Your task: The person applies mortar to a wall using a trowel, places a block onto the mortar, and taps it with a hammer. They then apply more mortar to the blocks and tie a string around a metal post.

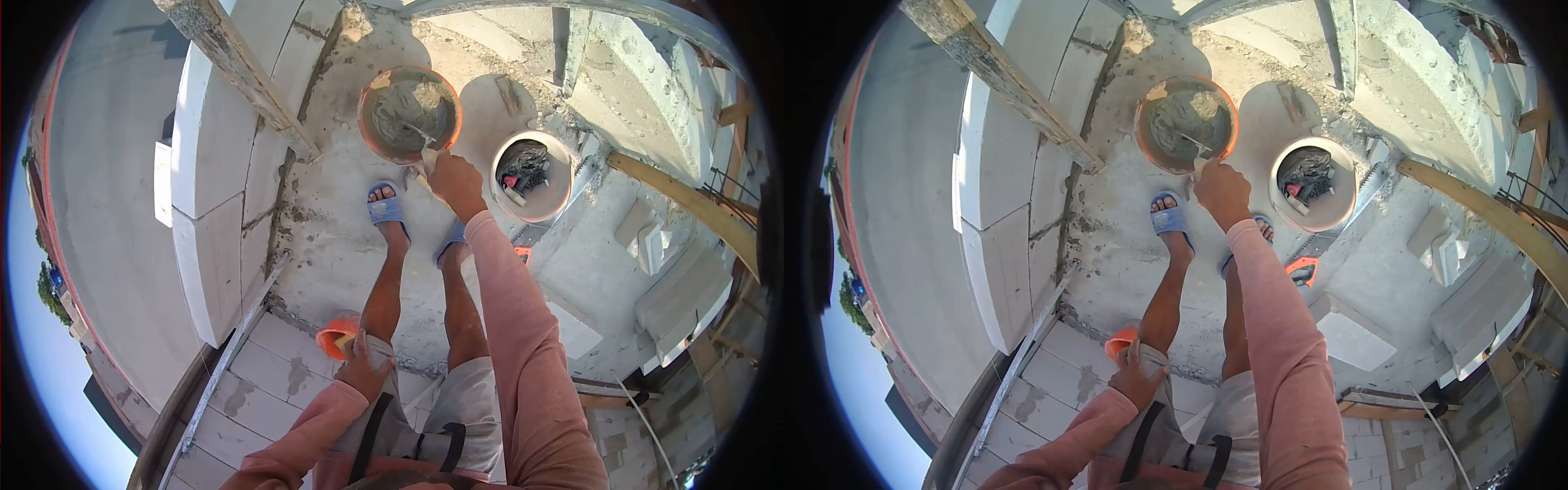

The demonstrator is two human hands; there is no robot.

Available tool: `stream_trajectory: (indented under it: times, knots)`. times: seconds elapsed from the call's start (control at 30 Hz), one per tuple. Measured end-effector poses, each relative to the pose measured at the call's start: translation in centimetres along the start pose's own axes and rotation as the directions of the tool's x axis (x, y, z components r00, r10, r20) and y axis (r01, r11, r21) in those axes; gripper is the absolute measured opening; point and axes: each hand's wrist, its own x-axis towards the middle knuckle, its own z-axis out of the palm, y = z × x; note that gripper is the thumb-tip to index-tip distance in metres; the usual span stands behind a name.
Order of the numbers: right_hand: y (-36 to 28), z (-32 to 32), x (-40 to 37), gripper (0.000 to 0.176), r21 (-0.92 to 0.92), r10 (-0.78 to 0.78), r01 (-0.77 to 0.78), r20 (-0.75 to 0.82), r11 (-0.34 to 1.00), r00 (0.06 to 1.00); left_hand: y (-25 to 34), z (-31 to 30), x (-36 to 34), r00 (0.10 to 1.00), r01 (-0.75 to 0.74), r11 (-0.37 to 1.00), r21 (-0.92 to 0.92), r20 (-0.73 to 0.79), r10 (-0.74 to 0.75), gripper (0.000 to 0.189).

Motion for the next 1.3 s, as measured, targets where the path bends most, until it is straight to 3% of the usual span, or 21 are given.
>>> stream_trajectory:
  times: [0.17, 0.27, 0.43, 0.53, 0.63, 0.77, 0.8, 0.83, 0.9, 1.0, 1.07, 1.13, 1.2, 1.27, 1.3]
  knots:
    - [3.7, -1.2, -4.4, 0.048, -0.331, -0.184, 0.099, -0.238, 0.939, 0.954, 1.0, -0.2, 0.1, 0.991, 0.105, 0.993, -0.058, 0.088, -0.099, 0.098]
    - [8.5, 0.4, -4.0, 0.052, -0.557, -0.273, 0.080, -0.274, 0.827, 0.922, 1.5, -0.2, 0.2, 0.983, 0.142, 0.988, -0.054, 0.123, -0.135, 0.100]
    - [11.8, -1.0, -6.4, 0.058, -0.610, -0.261, 0.092, -0.195, 0.787, 0.945, 2.4, -0.7, 0.3, 0.961, 0.197, 0.980, -0.006, 0.201, -0.191, 0.099]
    - [12.9, -3.1, -7.4, 0.057, -0.626, -0.283, 0.112, -0.180, 0.772, 0.942, 3.1, -1.0, 0.2, 0.959, 0.224, 0.970, -0.098, 0.198, -0.201, 0.100]
    - [11.7, -7.0, -9.2, 0.061, -0.548, -0.195, 0.115, -0.090, 0.828, 0.977, 3.0, 0.1, 0.3, 0.966, 0.215, 0.972, -0.098, 0.172, -0.196, 0.100]
    - [14.5, -8.3, -7.2, 0.053, -0.203, -0.443, 0.401, -0.239, 0.893, 0.864, 4.5, 0.0, 0.3, 0.951, 0.257, 0.964, -0.073, 0.196, -0.239, 0.100]
    - [14.0, -8.4, -5.7, 0.044, 0.077, -0.330, 0.350, -0.195, 0.934, 0.924, 4.6, 0.2, 0.2, 0.952, 0.255, 0.965, -0.064, 0.191, -0.239, 0.100]
    - [13.3, -8.9, -3.4, 0.044, 0.293, -0.210, 0.209, -0.028, 0.933, 0.977, 4.8, 0.4, 0.3, 0.953, 0.254, 0.966, -0.053, 0.181, -0.241, 0.100]
    - [10.5, -10.3, 0.4, 0.047, 0.595, -0.058, -0.184, 0.364, 0.783, 0.930, 5.2, 0.7, 0.1, 0.943, 0.269, 0.963, -0.013, 0.208, -0.260, 0.100]
    - [9.0, -9.7, 4.4, 0.050, 0.517, 0.010, -0.217, 0.373, 0.828, 0.928, 5.8, 1.2, 0.4, 0.938, 0.286, 0.958, 0.009, 0.201, -0.282, 0.101]
    - [11.6, -8.7, 5.0, 0.055, 0.450, 0.080, -0.224, 0.316, 0.864, 0.945, 5.9, 0.8, 0.2, 0.934, 0.297, 0.955, 0.004, 0.207, -0.291, 0.101]
    - [12.5, -9.6, 3.1, 0.059, 0.427, 0.118, -0.235, 0.282, 0.873, 0.952, 6.6, -0.1, -0.1, 0.929, 0.310, 0.950, -0.035, 0.224, -0.294, 0.100]
    - [13.1, -10.7, 0.3, 0.056, 0.369, 0.115, -0.196, 0.231, 0.909, 0.966, 6.3, -1.1, -0.6, 0.965, 0.240, 0.968, -0.070, 0.125, -0.230, 0.098]
    - [12.6, -12.0, -2.5, 0.055, 0.225, -0.013, -0.011, 0.103, 0.974, 0.995, 6.7, -2.0, -0.6, 0.982, 0.179, 0.981, -0.075, 0.068, -0.174, 0.096]
    - [11.3, -12.7, -3.6, 0.054, 0.130, -0.154, 0.152, 0.008, 0.980, 0.988, 6.9, -2.6, 0.0, 0.986, 0.155, 0.986, -0.059, 0.065, -0.152, 0.095]
